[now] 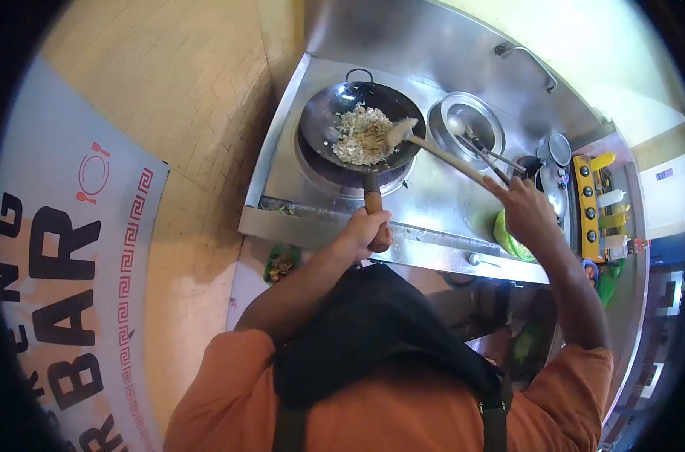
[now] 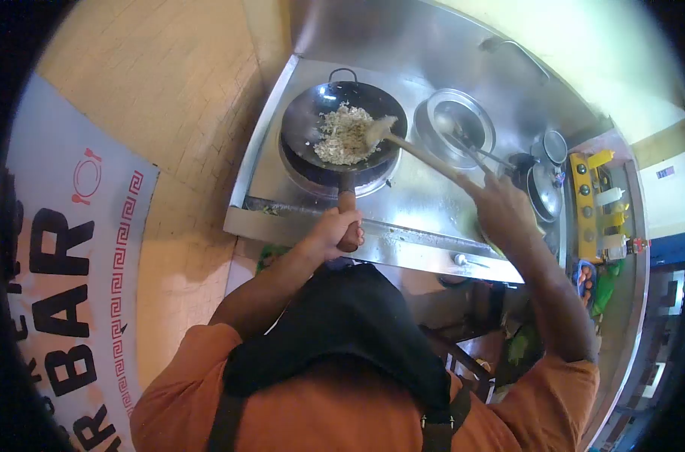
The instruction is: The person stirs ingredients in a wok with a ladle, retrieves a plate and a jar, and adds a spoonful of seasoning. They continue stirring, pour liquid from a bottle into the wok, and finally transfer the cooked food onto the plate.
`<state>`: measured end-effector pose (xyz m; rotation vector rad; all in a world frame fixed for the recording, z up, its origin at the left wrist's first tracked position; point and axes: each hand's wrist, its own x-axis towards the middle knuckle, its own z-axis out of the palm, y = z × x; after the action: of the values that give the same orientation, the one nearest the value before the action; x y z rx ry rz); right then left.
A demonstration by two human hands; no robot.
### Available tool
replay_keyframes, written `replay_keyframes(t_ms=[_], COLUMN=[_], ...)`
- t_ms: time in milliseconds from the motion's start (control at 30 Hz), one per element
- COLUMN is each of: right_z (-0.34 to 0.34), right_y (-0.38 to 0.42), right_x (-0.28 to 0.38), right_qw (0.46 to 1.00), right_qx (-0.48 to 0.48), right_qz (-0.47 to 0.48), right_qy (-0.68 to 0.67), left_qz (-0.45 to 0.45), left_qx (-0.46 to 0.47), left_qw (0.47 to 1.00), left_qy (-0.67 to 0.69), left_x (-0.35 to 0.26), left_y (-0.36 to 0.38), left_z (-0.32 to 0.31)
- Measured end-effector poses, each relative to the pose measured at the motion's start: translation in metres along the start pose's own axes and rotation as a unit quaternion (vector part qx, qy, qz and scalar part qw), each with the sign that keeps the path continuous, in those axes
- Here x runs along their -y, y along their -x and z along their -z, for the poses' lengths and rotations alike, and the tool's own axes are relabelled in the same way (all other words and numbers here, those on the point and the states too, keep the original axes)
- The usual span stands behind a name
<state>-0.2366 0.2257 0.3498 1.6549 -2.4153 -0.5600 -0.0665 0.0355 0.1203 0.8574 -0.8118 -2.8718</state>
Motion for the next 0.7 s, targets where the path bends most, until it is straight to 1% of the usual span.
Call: replay_keyframes(t_ms=[67,100,167,200,233,267,300,333,367,400,433,467,500,533,600,633,700], right_z=[-0.050,-0.086,-0.134,-0.151,-0.135,-0.148,-0.146,-0.143,-0.147,-0.155,-0.159,-0.163,-0.151,-0.134,-0.086,-0.080,-0.074], right_y=[-0.005,-0.020,-0.045,-0.053,-0.058,-0.062,-0.073,-0.090,-0.109,-0.126,-0.136,-0.132,-0.121,-0.101,-0.044,-0.025,-0.006], right_x=[0.005,0.013,0.021,0.023,0.034,0.043,0.052,0.060,0.066,0.071,0.078,0.084,0.088,0.092,0.090,0.090,0.081], right_qw=[0.998,0.983,0.950,0.934,0.907,0.897,0.887,0.877,0.855,0.832,0.880,0.891,0.918,0.938,0.950,0.948,0.959], right_qx=[0.045,0.105,0.124,0.088,0.073,0.007,0.014,0.023,0.036,0.045,0.032,0.055,0.100,0.150,0.190,0.196,0.239], right_qz=[-0.018,-0.078,-0.132,-0.111,-0.145,-0.124,-0.149,-0.174,-0.186,-0.196,-0.142,-0.121,-0.094,-0.066,-0.008,-0.009,-0.050], right_qy=[-0.043,-0.131,-0.254,-0.329,-0.389,-0.425,-0.436,-0.447,-0.483,-0.517,-0.452,-0.435,-0.371,-0.306,-0.249,-0.251,-0.145], left_qz=[-0.015,-0.016,-0.004,-0.001,-0.002,0.010,0.015,0.001,-0.012,-0.007,0.006,0.017,0.013,0.018,0.029,0.035,0.015], left_qx=[-0.012,-0.012,-0.018,-0.048,-0.027,-0.008,-0.012,-0.022,-0.031,-0.033,-0.031,-0.029,-0.017,-0.016,0.007,0.006,-0.011], left_qw=[1.000,1.000,0.999,0.998,0.999,0.999,0.999,0.999,0.999,0.999,0.999,0.999,0.997,0.997,0.992,0.992,1.000], left_qy=[-0.020,-0.018,-0.043,-0.045,-0.035,-0.029,-0.032,-0.033,-0.034,-0.033,-0.036,-0.042,-0.072,-0.073,-0.120,-0.117,0.004], left_x=[0.003,0.006,0.006,0.007,0.006,0.007,0.006,0.006,0.009,0.013,0.012,0.007,0.000,-0.003,-0.001,0.003,-0.009], left_y=[0.003,0.002,-0.006,-0.006,-0.011,-0.013,-0.014,-0.014,-0.013,-0.013,-0.014,-0.016,-0.010,-0.015,-0.029,-0.014,0.024], left_z=[-0.003,0.000,0.013,0.017,0.027,0.037,0.038,0.038,0.038,0.039,0.039,0.039,0.037,0.046,0.069,0.057,0.002])
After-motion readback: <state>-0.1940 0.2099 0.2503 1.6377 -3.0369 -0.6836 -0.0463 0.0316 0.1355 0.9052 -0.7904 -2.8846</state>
